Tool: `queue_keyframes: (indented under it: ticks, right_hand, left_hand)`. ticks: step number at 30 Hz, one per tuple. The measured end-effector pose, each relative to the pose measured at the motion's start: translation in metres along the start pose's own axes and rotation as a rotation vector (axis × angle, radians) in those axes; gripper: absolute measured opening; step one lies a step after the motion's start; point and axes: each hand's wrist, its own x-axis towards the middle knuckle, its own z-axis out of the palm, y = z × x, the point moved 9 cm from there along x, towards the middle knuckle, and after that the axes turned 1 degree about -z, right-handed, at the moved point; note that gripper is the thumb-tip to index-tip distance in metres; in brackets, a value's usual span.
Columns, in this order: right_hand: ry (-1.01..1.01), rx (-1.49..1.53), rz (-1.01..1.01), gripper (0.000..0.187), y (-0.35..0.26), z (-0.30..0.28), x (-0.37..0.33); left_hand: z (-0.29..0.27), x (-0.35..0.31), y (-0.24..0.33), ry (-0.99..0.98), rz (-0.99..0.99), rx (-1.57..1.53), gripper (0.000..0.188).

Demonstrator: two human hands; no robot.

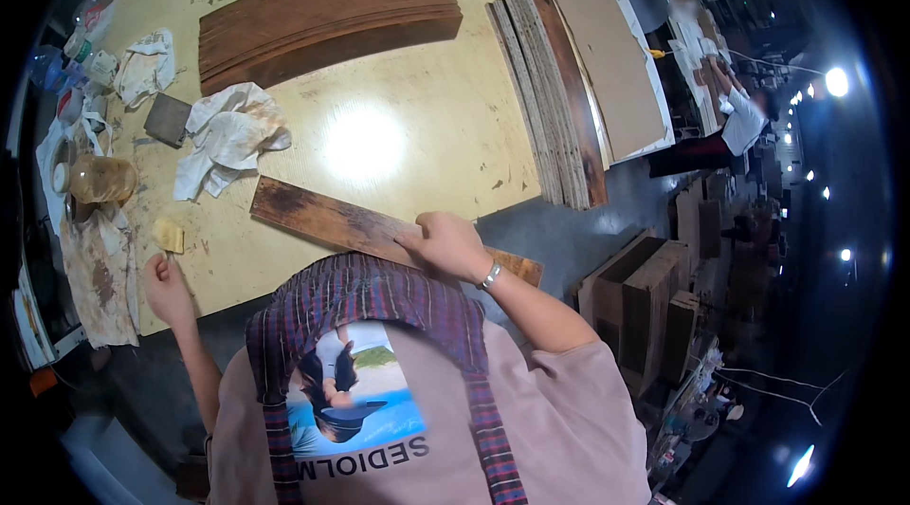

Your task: The person applies a liquid substance with a sponge and wipes a long wood piece with a cloth on a workbench.

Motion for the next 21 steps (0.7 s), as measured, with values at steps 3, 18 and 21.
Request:
queue_keyframes:
  ticks: [3, 18, 21]
  right_hand:
    - [-0.047, -0.038, 0.013, 0.049, -0.004, 0.001, 0.005]
    - [-0.025, -0.029, 0.001, 0.045, 0.009, 0.009, 0.022]
    - [0.006, 0.005, -0.035, 0.044, 0.009, 0.012, 0.026]
  left_hand:
    - [-0.010, -0.015, -0.002, 0.018, 0.088, 0.291, 0.024]
    - [0.018, -0.069, 0.055, 0.010, 0.462, 0.135, 0.018]
    - [0.026, -0.080, 0.048, -0.013, 0.465, 0.066, 0.016]
